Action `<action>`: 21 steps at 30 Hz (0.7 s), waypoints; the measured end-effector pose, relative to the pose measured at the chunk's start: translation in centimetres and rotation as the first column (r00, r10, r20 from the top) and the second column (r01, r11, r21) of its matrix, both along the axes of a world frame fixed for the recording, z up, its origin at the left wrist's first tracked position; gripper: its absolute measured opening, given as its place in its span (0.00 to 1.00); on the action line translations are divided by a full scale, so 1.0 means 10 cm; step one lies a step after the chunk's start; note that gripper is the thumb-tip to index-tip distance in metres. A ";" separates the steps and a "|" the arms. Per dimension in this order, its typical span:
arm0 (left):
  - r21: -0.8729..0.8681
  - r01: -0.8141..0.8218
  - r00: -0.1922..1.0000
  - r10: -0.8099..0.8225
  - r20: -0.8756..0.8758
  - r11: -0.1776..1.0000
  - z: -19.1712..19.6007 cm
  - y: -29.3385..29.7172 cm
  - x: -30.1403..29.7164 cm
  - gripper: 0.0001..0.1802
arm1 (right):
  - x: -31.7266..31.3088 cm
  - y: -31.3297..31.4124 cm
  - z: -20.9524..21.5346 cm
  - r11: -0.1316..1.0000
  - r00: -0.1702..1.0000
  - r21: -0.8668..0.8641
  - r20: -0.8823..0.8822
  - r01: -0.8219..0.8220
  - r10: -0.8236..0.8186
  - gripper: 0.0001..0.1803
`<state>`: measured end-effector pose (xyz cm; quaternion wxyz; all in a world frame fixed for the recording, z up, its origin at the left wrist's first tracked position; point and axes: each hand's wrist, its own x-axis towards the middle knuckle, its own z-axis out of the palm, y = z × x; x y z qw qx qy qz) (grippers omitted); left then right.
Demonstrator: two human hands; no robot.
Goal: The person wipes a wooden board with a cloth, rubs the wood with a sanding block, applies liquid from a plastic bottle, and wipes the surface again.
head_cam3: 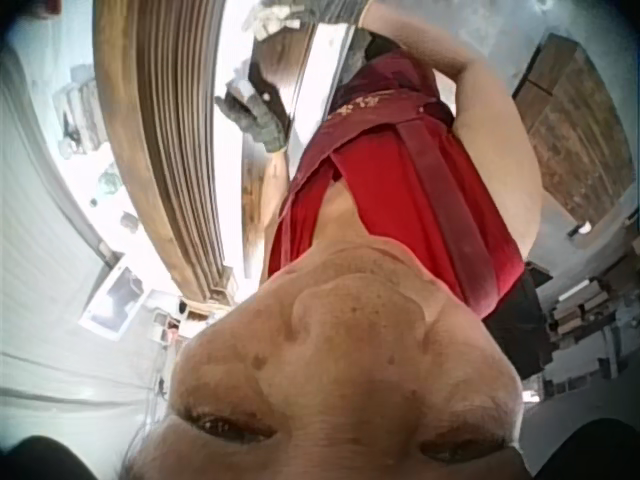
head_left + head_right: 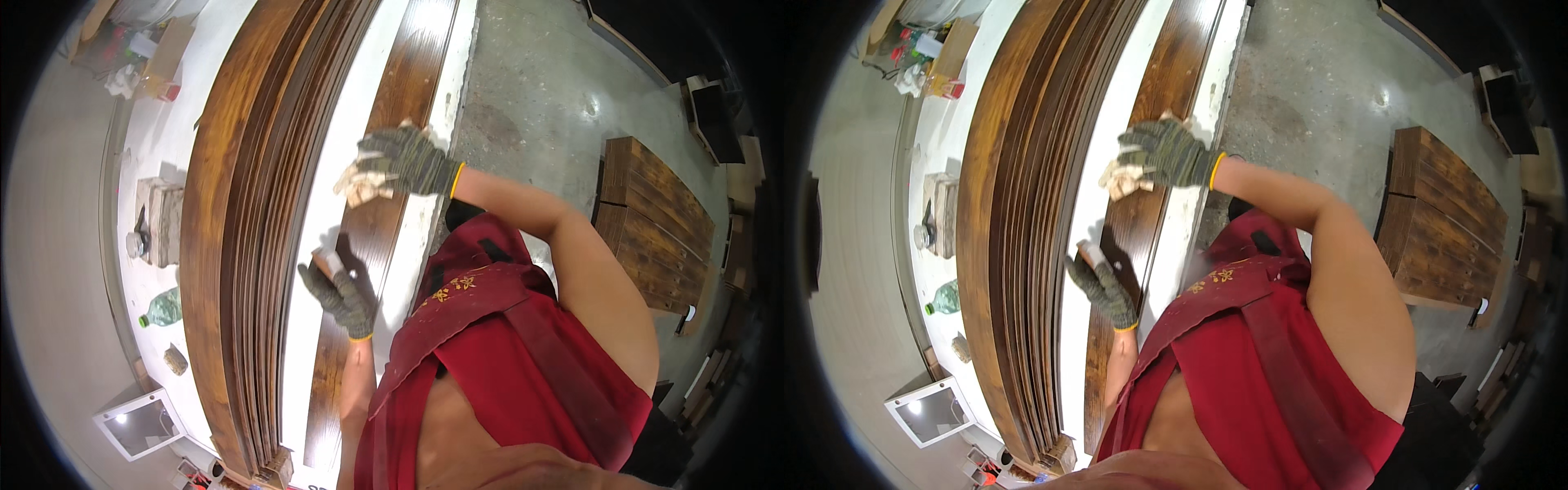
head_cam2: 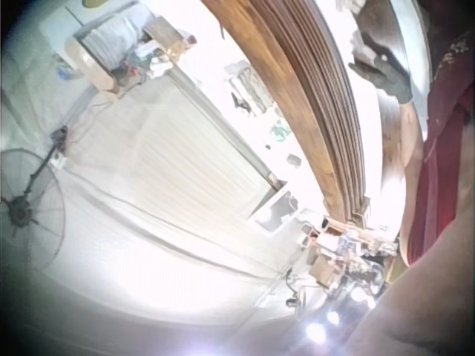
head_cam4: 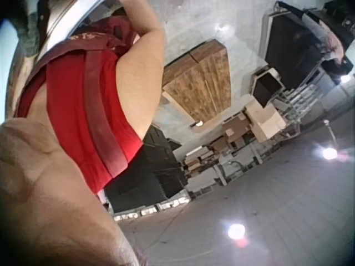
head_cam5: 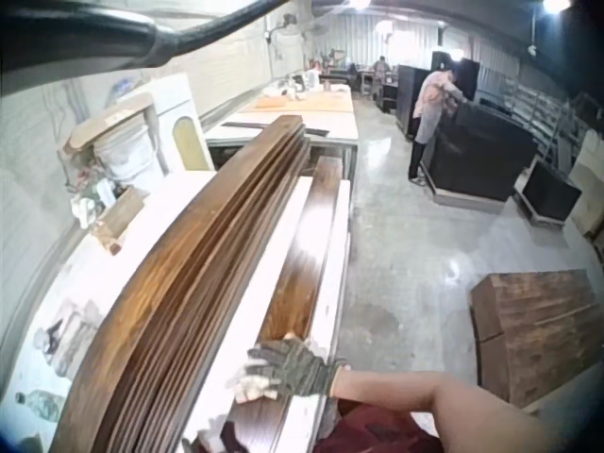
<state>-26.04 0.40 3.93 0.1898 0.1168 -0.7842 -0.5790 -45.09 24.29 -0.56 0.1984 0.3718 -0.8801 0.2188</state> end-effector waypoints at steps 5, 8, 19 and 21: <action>-0.775 -0.003 1.000 -0.009 -0.011 0.633 0.00 -0.02 -0.02 0.29 | -1.92 1.13 0.04 0.977 0.976 0.007 0.037 0.215 -0.215 0.25; -0.968 -0.056 0.984 -0.150 -0.095 0.246 0.07 0.03 -0.18 0.34 | -3.08 2.14 0.29 0.533 0.565 -0.786 0.605 0.312 0.562 0.10; -0.473 -0.144 0.971 0.217 0.102 0.869 -0.13 1.87 -2.44 0.29 | -2.74 2.17 -0.17 0.737 0.768 -0.657 0.387 -0.159 0.511 0.28; -0.653 -0.023 0.999 0.040 0.011 0.757 -0.09 2.05 -2.67 0.29 | -2.51 2.12 -0.05 0.904 0.840 -0.371 0.404 -0.212 0.362 0.32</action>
